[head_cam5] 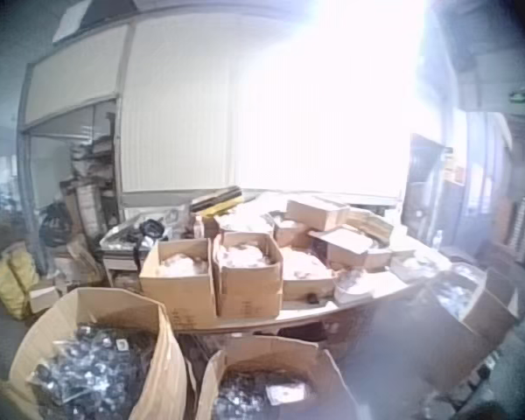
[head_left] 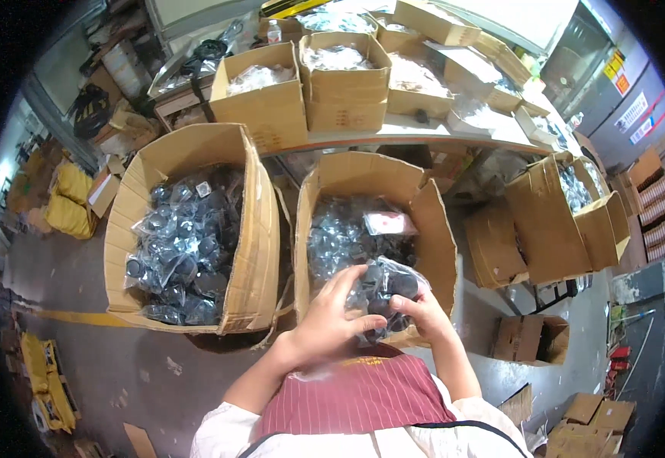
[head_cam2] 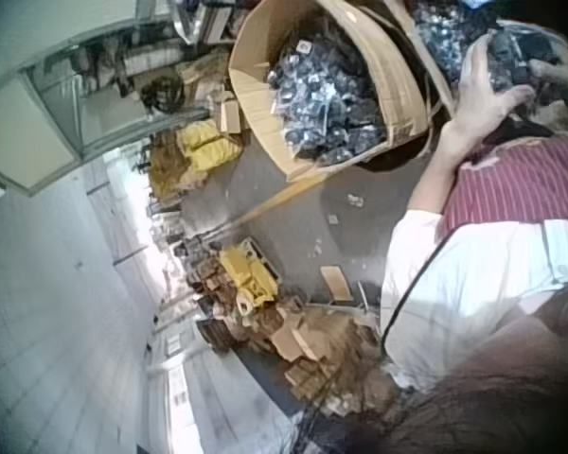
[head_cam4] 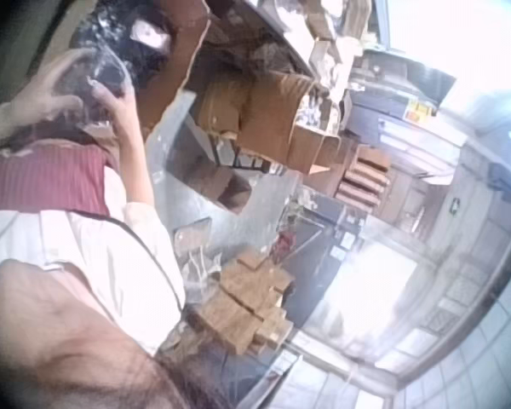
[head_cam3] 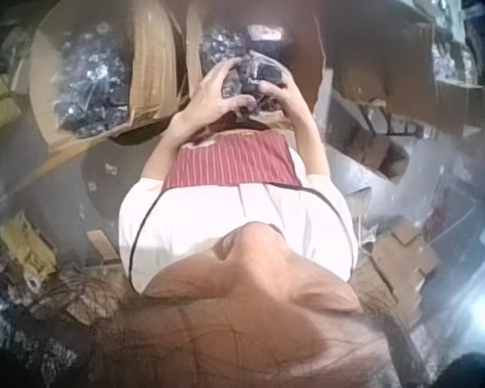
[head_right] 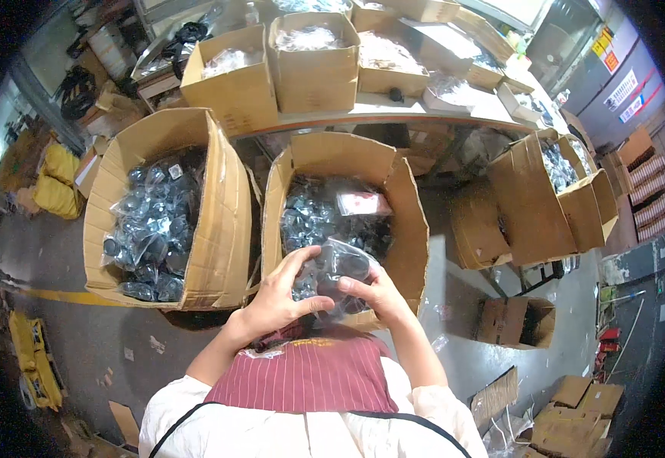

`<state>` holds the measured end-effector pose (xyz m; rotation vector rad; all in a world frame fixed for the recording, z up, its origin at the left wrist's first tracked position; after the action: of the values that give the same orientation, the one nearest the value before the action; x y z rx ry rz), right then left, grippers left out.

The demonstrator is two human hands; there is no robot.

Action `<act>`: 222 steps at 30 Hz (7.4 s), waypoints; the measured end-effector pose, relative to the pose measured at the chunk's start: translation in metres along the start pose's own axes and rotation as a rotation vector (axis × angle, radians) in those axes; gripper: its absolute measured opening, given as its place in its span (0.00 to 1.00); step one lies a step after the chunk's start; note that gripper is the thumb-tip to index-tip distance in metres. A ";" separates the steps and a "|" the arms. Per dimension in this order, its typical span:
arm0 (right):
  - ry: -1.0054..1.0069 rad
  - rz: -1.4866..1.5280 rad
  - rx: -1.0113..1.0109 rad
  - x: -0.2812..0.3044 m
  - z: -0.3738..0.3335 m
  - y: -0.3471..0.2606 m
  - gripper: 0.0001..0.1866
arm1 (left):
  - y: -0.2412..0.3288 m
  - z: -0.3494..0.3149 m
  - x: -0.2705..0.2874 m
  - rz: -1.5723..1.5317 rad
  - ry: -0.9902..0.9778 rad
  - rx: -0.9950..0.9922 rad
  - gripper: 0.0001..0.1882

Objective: The person sorts and packs small plastic parts from a large cardboard box into individual plastic bags by hand.

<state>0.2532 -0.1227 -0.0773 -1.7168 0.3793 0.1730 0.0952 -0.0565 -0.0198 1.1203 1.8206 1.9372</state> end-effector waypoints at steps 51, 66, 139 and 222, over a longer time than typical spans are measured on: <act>0.076 0.434 -0.188 -0.021 0.000 0.013 0.33 | -0.033 0.012 -0.013 -0.302 0.067 0.019 0.33; 0.043 0.248 -0.090 -0.016 0.000 0.023 0.32 | -0.025 0.002 0.001 -0.236 0.245 -0.035 0.31; -0.216 -0.060 0.292 -0.032 -0.020 -0.025 0.41 | -0.024 -0.026 0.021 -1.099 0.129 0.071 0.19; -1.283 -1.789 -0.766 0.096 0.082 0.425 0.55 | -0.034 -0.088 0.152 0.514 0.615 0.200 0.25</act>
<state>0.2035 -0.1165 -0.5180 -1.6173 -2.3080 0.0349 -0.0765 -0.0164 0.0090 1.2398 2.2287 2.6754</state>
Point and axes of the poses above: each hand's wrist, its own z-axis towards the middle knuckle, its own x-axis out of the back of the hand, y = z × x, the point moved 8 cm from there along z, towards the middle knuckle, and after that the axes turned 7 degrees about x, right-handed, at the moved point
